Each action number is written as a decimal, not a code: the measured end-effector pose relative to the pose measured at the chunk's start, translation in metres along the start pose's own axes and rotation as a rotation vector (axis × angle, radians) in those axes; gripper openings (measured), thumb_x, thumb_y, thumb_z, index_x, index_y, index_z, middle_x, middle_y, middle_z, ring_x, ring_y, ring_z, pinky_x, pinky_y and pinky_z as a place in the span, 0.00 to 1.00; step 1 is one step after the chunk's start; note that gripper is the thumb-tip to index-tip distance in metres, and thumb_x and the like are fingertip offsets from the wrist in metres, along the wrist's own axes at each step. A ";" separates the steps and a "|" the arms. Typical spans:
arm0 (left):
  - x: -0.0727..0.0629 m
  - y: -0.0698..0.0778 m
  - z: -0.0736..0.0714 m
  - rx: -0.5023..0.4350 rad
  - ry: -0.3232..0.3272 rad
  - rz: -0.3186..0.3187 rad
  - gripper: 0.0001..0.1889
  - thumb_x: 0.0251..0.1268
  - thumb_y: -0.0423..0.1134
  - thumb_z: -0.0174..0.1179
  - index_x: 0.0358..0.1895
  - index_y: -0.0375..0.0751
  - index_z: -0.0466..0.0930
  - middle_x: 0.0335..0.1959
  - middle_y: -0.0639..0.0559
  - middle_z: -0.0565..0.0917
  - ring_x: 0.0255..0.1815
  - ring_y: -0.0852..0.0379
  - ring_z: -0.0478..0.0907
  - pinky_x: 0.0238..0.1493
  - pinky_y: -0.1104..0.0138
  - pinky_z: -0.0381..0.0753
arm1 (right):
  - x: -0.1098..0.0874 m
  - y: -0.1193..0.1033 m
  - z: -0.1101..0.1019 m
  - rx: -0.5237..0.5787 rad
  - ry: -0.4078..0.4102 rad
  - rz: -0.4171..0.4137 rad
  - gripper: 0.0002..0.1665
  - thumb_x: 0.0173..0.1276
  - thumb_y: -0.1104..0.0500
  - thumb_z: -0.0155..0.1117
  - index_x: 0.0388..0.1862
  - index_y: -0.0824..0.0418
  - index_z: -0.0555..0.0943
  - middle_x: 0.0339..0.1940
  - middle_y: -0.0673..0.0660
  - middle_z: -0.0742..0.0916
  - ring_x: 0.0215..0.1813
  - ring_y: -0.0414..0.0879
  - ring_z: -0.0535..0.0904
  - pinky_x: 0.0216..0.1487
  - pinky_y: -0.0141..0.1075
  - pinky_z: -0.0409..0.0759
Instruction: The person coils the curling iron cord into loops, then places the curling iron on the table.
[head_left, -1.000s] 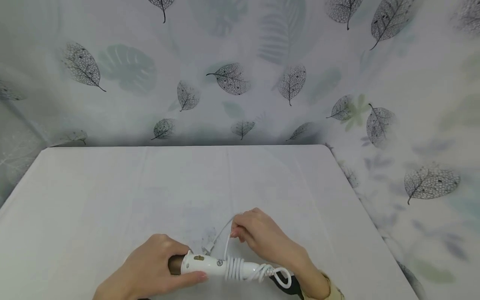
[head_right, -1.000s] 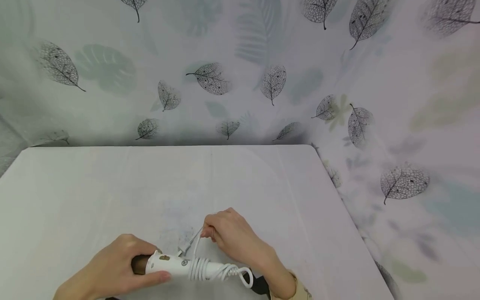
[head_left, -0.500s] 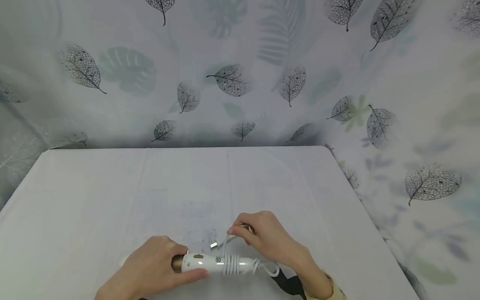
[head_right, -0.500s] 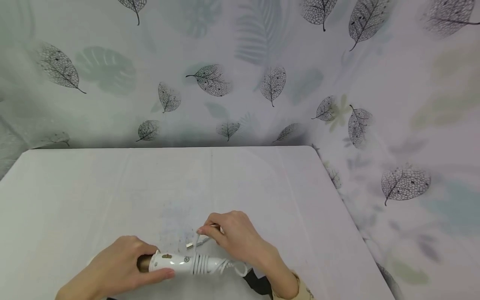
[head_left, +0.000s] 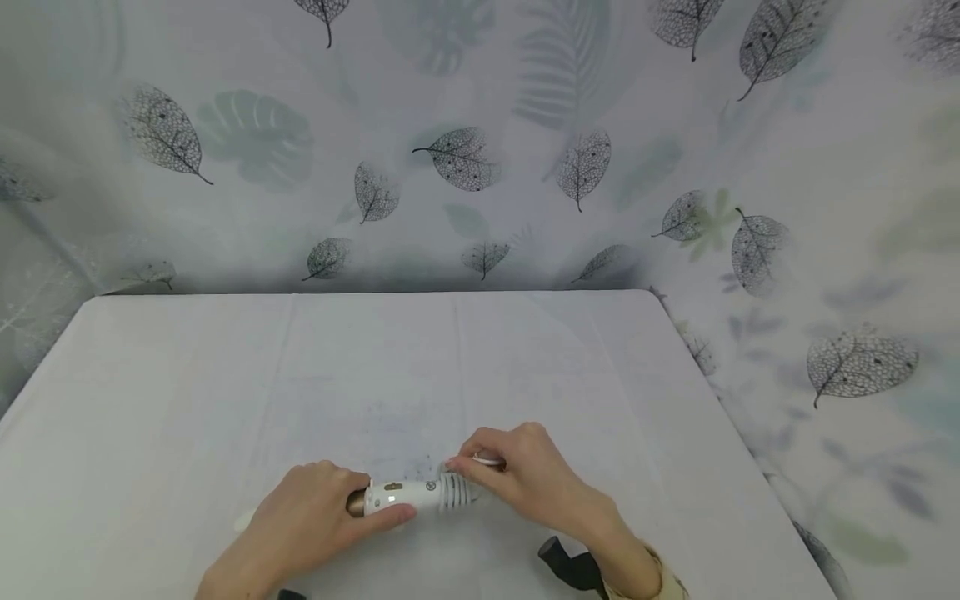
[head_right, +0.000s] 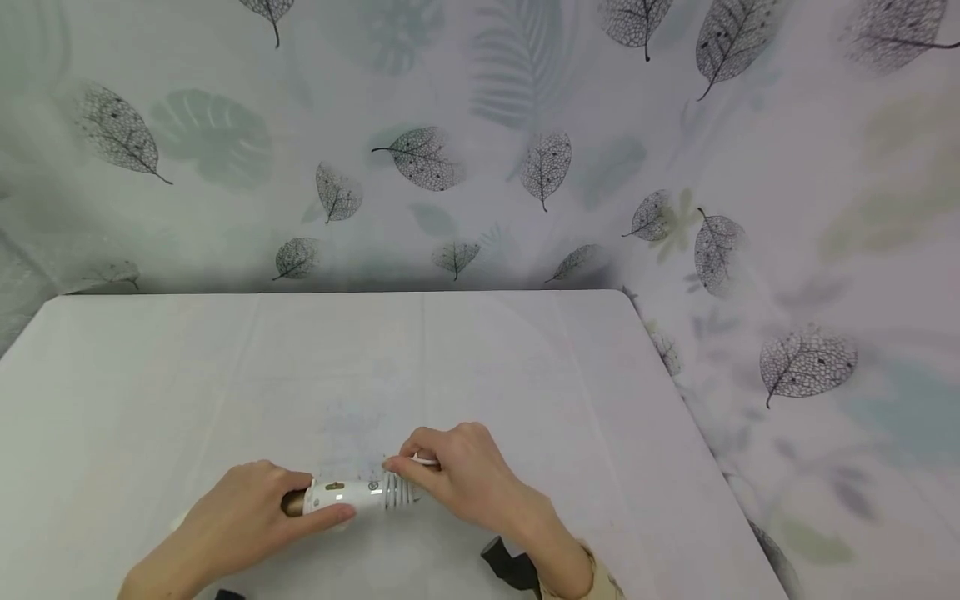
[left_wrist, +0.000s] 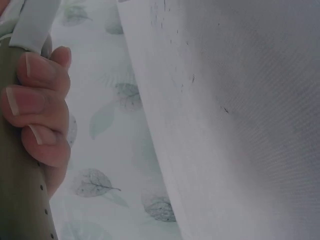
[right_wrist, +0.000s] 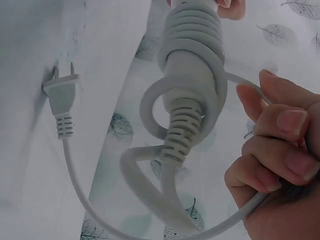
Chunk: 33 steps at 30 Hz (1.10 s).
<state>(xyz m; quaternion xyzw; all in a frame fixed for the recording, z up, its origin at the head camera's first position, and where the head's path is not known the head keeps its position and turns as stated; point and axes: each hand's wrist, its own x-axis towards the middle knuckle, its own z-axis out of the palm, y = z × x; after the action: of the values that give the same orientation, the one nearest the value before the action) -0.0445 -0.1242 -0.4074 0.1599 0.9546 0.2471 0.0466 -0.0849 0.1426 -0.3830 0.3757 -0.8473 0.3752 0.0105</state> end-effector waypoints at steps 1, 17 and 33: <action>0.000 0.000 0.000 0.003 -0.007 -0.014 0.30 0.52 0.80 0.54 0.15 0.59 0.69 0.10 0.67 0.62 0.13 0.70 0.56 0.17 0.73 0.56 | 0.000 0.000 0.000 0.000 -0.019 0.003 0.09 0.72 0.51 0.65 0.34 0.54 0.85 0.13 0.39 0.61 0.19 0.25 0.47 0.20 0.21 0.51; 0.002 0.002 0.001 0.085 0.054 -0.227 0.33 0.55 0.77 0.57 0.16 0.50 0.67 0.11 0.59 0.64 0.14 0.63 0.60 0.19 0.69 0.58 | -0.009 -0.012 -0.002 0.093 -0.209 -0.037 0.19 0.81 0.60 0.49 0.65 0.63 0.77 0.23 0.44 0.80 0.22 0.24 0.63 0.24 0.19 0.66; 0.002 -0.001 -0.014 0.034 0.259 -0.278 0.34 0.59 0.73 0.58 0.15 0.47 0.64 0.12 0.57 0.61 0.15 0.60 0.59 0.18 0.68 0.56 | -0.005 -0.013 0.000 0.099 -0.220 -0.064 0.23 0.82 0.61 0.48 0.73 0.55 0.71 0.29 0.43 0.79 0.24 0.27 0.61 0.27 0.19 0.65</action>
<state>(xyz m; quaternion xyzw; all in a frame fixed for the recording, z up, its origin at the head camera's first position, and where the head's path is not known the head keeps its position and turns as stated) -0.0492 -0.1303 -0.3960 -0.0058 0.9695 0.2407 -0.0457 -0.0727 0.1402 -0.3768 0.4414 -0.8115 0.3724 -0.0893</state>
